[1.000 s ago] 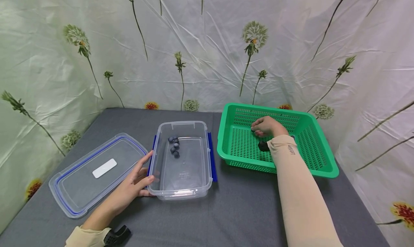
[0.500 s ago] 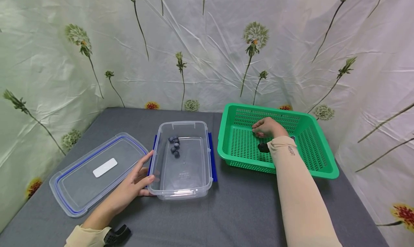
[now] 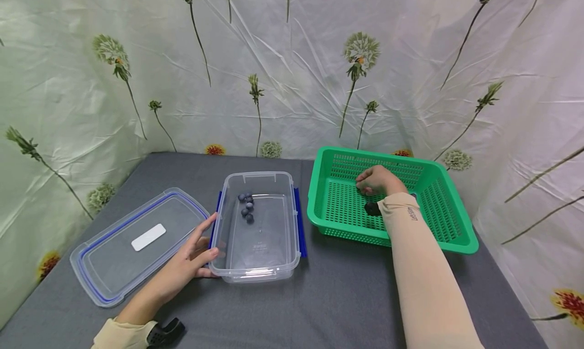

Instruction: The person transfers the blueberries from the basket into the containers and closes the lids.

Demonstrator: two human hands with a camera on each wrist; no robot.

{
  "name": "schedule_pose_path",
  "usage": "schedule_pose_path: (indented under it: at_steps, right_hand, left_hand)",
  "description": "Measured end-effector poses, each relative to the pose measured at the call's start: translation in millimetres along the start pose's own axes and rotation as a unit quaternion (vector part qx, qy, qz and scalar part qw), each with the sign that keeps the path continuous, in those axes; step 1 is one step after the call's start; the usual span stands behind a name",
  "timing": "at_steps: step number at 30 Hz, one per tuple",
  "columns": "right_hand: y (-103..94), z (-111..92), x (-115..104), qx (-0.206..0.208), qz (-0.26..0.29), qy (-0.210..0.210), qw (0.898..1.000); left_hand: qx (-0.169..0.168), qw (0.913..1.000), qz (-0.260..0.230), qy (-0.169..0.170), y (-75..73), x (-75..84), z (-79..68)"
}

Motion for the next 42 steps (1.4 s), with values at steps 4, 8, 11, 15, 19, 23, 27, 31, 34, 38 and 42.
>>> schedule_pose_path:
  at_steps: [4,8,11,15,19,23,27,31,34,38,42]
  right_hand:
    - [0.3,-0.5,-5.0,0.018,-0.03,-0.007,0.999]
    - [1.0,-0.4,-9.9,0.034,-0.049,-0.015,0.998]
    - [1.5,-0.9,-14.3,0.037,-0.046,-0.026,0.998]
    - [3.5,-1.4,-19.5,0.043,-0.03,-0.04,0.998]
    - [6.8,-3.2,-23.3,0.047,-0.019,-0.056,0.997]
    - [10.5,-8.3,-28.3,0.04,-0.017,-0.078,0.996]
    - [14.8,-16.1,-36.1,0.036,-0.01,-0.099,0.994]
    - [18.7,-23.9,-45.3,0.034,0.0,-0.122,0.992]
    - [21.2,-28.9,-52.6,0.033,0.008,-0.137,0.99]
    - [23.7,-33.4,-59.6,0.027,0.02,-0.145,0.989]
    - [25.9,-36.2,-63.6,0.019,0.035,-0.148,0.988]
  left_hand:
    - [0.001,1.0,-0.001,0.001,-0.1,0.1,-0.6]
    - [0.003,1.0,-0.001,0.0,-0.2,0.1,-1.0]
    - [0.004,1.0,-0.001,0.0,-0.2,-0.3,-0.9]
    - [0.001,1.0,-0.004,0.001,-0.4,-1.0,-0.3]
    - [-0.003,1.0,-0.006,0.003,-0.9,-1.2,0.2]
    - [-0.002,1.0,-0.004,0.003,-1.1,-1.2,0.4]
    - [-0.002,1.0,-0.005,0.002,-0.9,-1.1,0.5]
    - [-0.004,1.0,-0.006,0.003,-0.9,-1.3,0.2]
    - [-0.004,1.0,-0.005,0.004,-1.1,-1.0,0.1]
    - [-0.004,1.0,-0.006,0.003,-1.0,-0.7,0.0]
    - [-0.003,1.0,-0.005,0.003,-0.7,-1.0,0.4]
Point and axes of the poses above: each hand's wrist, its own z-axis towards the middle knuckle, its own y-axis out of the palm, x = y × z, the point moved 2 cm from there along z, towards the middle knuckle, and after that the axes turned 4 degrees about y, right-handed, at the moved point
